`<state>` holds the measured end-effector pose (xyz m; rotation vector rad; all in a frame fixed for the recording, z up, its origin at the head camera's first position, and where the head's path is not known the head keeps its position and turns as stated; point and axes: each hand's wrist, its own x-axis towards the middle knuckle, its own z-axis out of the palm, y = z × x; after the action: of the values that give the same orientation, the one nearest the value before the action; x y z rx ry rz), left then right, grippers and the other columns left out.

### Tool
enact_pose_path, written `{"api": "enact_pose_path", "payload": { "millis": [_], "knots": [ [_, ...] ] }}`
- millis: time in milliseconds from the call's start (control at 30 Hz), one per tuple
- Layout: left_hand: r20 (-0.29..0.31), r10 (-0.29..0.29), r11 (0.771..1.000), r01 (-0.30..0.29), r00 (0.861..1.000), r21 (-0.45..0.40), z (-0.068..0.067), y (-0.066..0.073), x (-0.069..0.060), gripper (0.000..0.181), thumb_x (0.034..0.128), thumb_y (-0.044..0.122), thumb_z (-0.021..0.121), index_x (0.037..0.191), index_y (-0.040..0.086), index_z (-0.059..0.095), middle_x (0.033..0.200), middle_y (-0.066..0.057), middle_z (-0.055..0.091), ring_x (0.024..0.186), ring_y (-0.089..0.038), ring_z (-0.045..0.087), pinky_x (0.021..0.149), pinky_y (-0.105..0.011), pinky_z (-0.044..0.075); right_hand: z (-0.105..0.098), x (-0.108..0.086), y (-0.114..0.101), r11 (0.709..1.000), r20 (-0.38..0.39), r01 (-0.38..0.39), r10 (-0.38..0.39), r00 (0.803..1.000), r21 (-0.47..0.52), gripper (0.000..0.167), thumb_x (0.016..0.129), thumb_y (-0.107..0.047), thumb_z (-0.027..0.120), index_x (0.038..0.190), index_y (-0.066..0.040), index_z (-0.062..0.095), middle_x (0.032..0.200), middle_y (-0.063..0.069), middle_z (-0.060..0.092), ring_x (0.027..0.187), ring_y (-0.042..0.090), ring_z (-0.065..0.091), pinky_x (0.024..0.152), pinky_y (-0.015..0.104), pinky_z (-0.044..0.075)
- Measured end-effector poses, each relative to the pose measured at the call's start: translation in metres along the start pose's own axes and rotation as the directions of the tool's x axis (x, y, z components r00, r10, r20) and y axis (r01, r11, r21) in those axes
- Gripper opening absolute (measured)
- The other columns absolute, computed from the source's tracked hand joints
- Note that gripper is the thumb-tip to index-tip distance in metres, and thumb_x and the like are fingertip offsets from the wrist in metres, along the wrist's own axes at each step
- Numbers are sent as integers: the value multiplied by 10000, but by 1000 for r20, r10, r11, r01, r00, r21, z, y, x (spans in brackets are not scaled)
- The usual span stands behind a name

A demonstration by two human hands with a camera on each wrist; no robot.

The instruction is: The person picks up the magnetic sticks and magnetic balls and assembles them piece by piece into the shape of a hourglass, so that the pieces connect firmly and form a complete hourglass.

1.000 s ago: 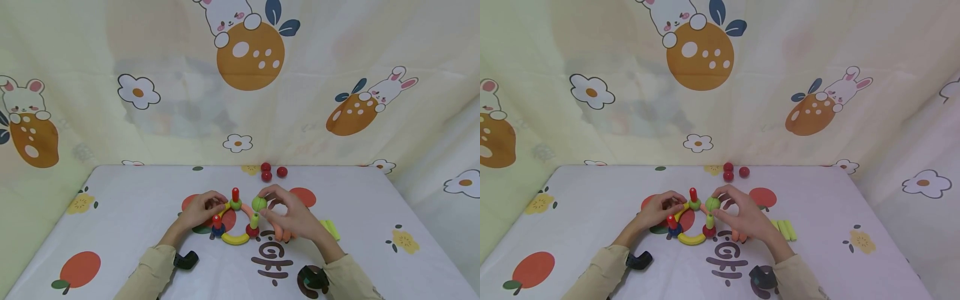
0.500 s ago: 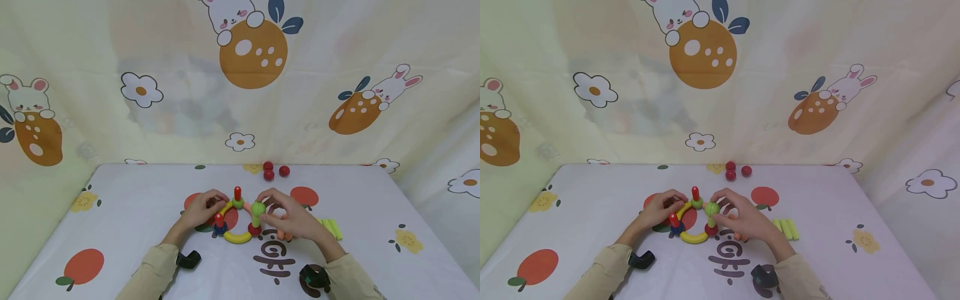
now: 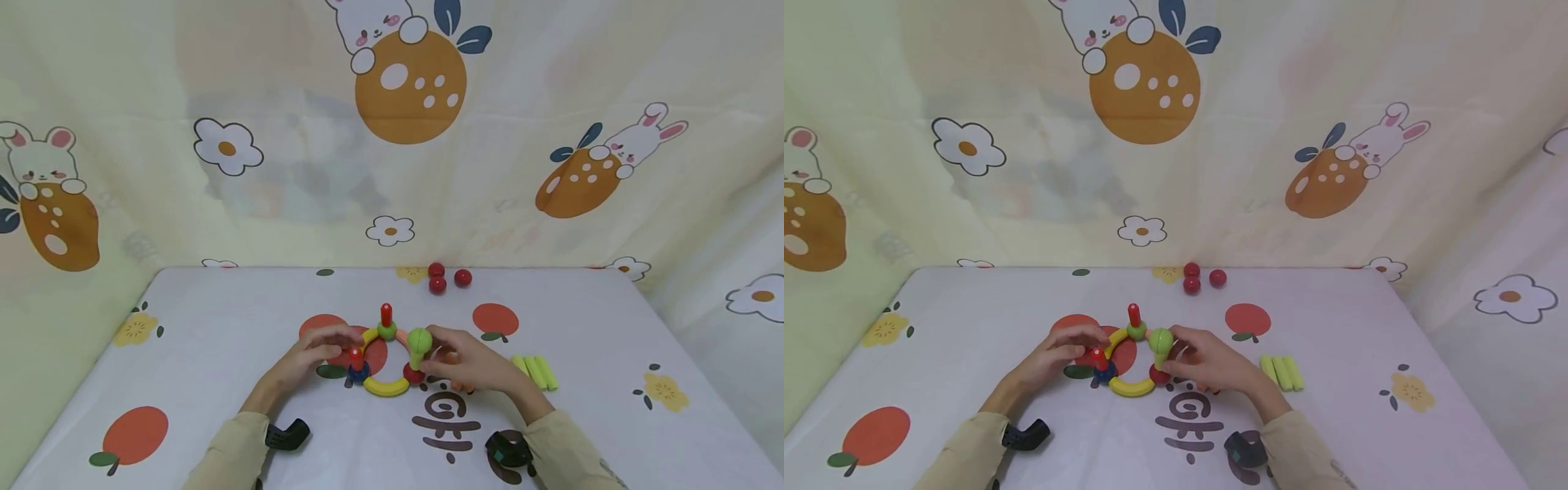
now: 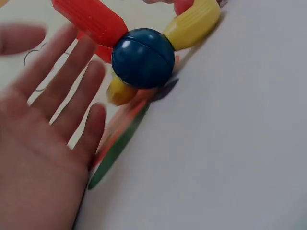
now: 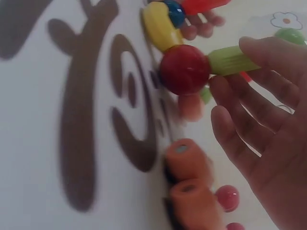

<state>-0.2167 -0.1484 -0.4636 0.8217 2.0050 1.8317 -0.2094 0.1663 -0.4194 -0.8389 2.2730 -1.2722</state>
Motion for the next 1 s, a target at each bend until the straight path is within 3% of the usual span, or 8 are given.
{"api": "enact_pose_path", "payload": {
  "millis": [100,200,333,467,567,733,1000],
  "knots": [
    [75,18,999,-20,997,31,1,1,-3,293,955,121,476,1210,38,594,1197,-123,602,1132,-145,551,982,-280,442,3,3,4,1000,6,-13,13,1000,-1,325,893,-310,645,1176,-175,556,1007,-29,643,826,201,616,658,282,542],
    [86,20,997,-27,996,73,3,1,-3,263,948,121,540,1191,57,618,1163,-117,622,1112,-137,555,970,-266,455,5,5,6,1000,-4,-7,7,1000,-18,382,898,-325,636,1229,-156,548,984,-36,634,821,186,614,667,284,547],
    [55,-17,989,9,998,147,5,1,-2,252,931,159,588,1173,108,639,1136,-73,644,1084,-108,563,953,-240,462,8,7,6,998,-35,23,-25,999,-57,335,897,-330,636,1199,-204,563,961,-58,628,854,154,601,736,268,543],
    [27,-43,978,37,999,207,7,0,0,258,917,198,615,1170,162,646,1140,-13,647,1066,-109,560,934,-248,470,10,7,5,993,-59,39,-45,997,-108,194,896,-328,637,1064,-263,563,946,-75,612,890,131,578,781,254,526],
    [0,-55,971,53,998,234,9,-1,2,255,909,219,626,1162,200,654,1126,15,651,1037,-125,558,895,-258,482,13,7,3,991,-70,32,-42,997,-127,167,895,-343,636,1032,-294,552,939,-86,600,889,125,570,758,253,523],
    [-36,-71,960,78,997,270,12,-1,3,244,897,251,642,1139,231,666,1067,28,663,970,-148,563,823,-255,496,17,9,1,988,-89,48,-62,994,-147,168,896,-332,637,1039,-303,554,926,-88,583,875,120,569,733,244,521],
    [-71,-64,950,82,995,303,16,0,4,240,882,302,657,1119,268,675,1054,75,663,980,-134,561,844,-259,486,21,10,-2,985,-105,44,-62,993,-167,186,900,-307,636,1069,-304,558,907,-111,568,876,101,566,745,241,516]
  ]
}}
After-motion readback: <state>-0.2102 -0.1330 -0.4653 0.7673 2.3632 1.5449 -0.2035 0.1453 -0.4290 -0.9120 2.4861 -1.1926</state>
